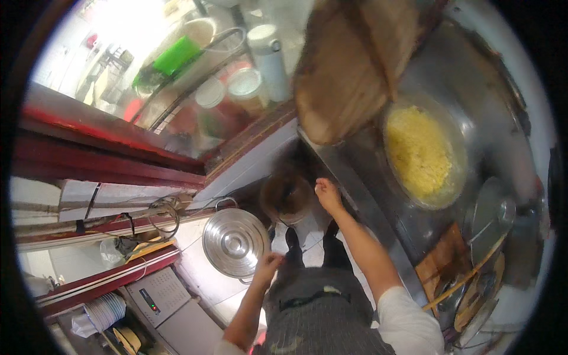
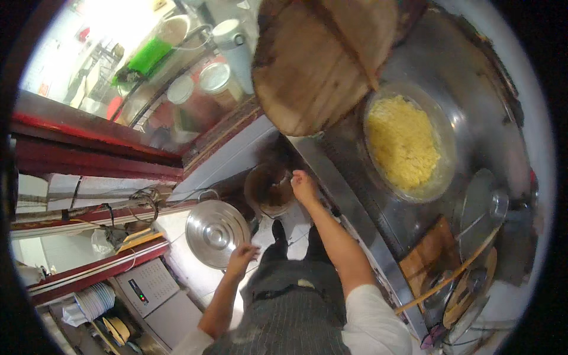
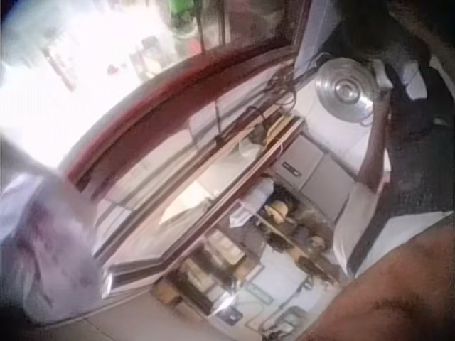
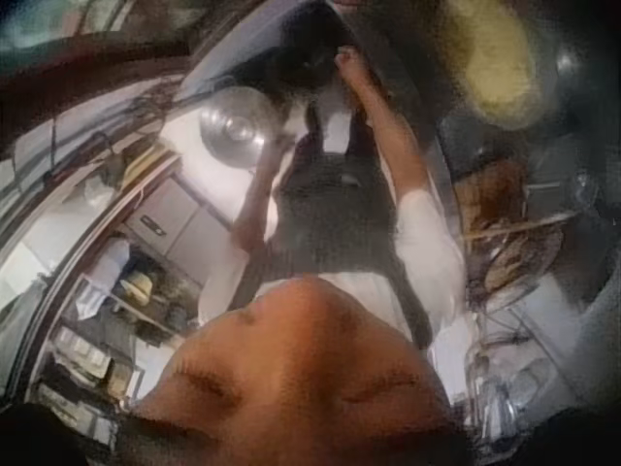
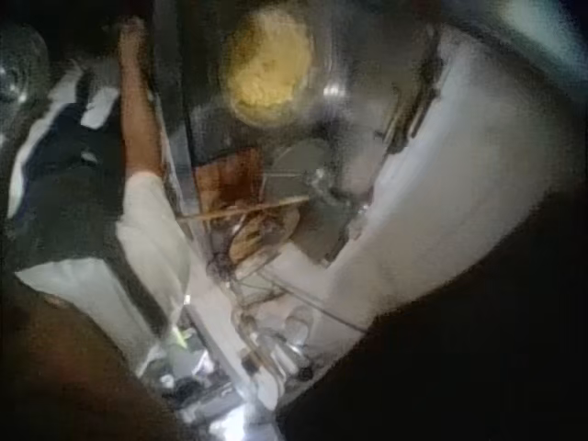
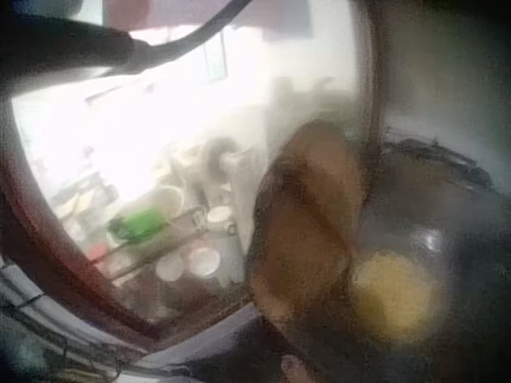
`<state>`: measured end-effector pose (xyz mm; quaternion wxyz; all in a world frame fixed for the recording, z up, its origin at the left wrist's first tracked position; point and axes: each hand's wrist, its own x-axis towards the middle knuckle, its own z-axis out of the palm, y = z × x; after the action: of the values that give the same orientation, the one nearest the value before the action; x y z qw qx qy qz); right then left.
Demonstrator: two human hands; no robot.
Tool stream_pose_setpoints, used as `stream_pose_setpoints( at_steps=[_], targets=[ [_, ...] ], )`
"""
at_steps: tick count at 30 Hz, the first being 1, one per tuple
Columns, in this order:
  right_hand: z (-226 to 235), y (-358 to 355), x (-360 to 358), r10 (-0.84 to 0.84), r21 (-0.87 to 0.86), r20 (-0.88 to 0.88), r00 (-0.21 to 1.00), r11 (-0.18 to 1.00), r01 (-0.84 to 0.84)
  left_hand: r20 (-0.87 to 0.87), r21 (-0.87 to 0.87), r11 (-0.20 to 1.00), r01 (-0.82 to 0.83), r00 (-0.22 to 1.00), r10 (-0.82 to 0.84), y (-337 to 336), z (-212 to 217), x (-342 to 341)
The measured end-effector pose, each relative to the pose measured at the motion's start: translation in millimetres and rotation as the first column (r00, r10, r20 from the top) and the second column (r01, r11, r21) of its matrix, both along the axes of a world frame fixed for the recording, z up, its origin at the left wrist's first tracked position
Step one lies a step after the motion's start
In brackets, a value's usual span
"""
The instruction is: The person uses a handheld electric mixer to blend a yellow mixture in a large metal bowl. They hold the mixer with both hands, moving it around the bowl to ensure the contents are thoroughly combined. The person occasionally uses a wooden spatula to scrape the sides of the bowl and assist in the mixing process.
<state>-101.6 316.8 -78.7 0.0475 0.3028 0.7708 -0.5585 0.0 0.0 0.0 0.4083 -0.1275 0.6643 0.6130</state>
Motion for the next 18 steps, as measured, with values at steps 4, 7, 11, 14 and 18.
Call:
stream_pose_setpoints(
  at_steps=[4, 7, 11, 14, 18],
  targets=[
    [-114, -50, -69, -0.075, 0.238, 0.143, 0.987, 0.971, 0.04, 0.083, -0.201, 0.9, -0.386, 0.909, 0.408, -94, 46, 68],
    [-138, -37, -161, -0.139, 0.214, 0.222, 0.965, 0.973, 0.09, 0.061, -0.283, 0.775, -0.565, 0.796, 0.602, -111, 21, 87],
    [-163, -39, -172, -0.183, -0.227, 0.127, 0.975, 0.951, 0.208, 0.119, -0.254, 0.782, -0.569, 0.784, 0.609, -98, 6, 113],
    [-118, -51, -154, -0.148, -0.497, 0.174, 0.974, 0.84, 0.217, 0.091, -0.19, 0.866, -0.462, 0.87, 0.484, -77, -6, 111],
    [-130, -73, -93, -0.182, -0.449, 0.265, 0.947, 0.846, 0.288, 0.065, -0.072, 0.95, -0.305, 0.949, 0.31, -57, -6, 60]
  ],
)
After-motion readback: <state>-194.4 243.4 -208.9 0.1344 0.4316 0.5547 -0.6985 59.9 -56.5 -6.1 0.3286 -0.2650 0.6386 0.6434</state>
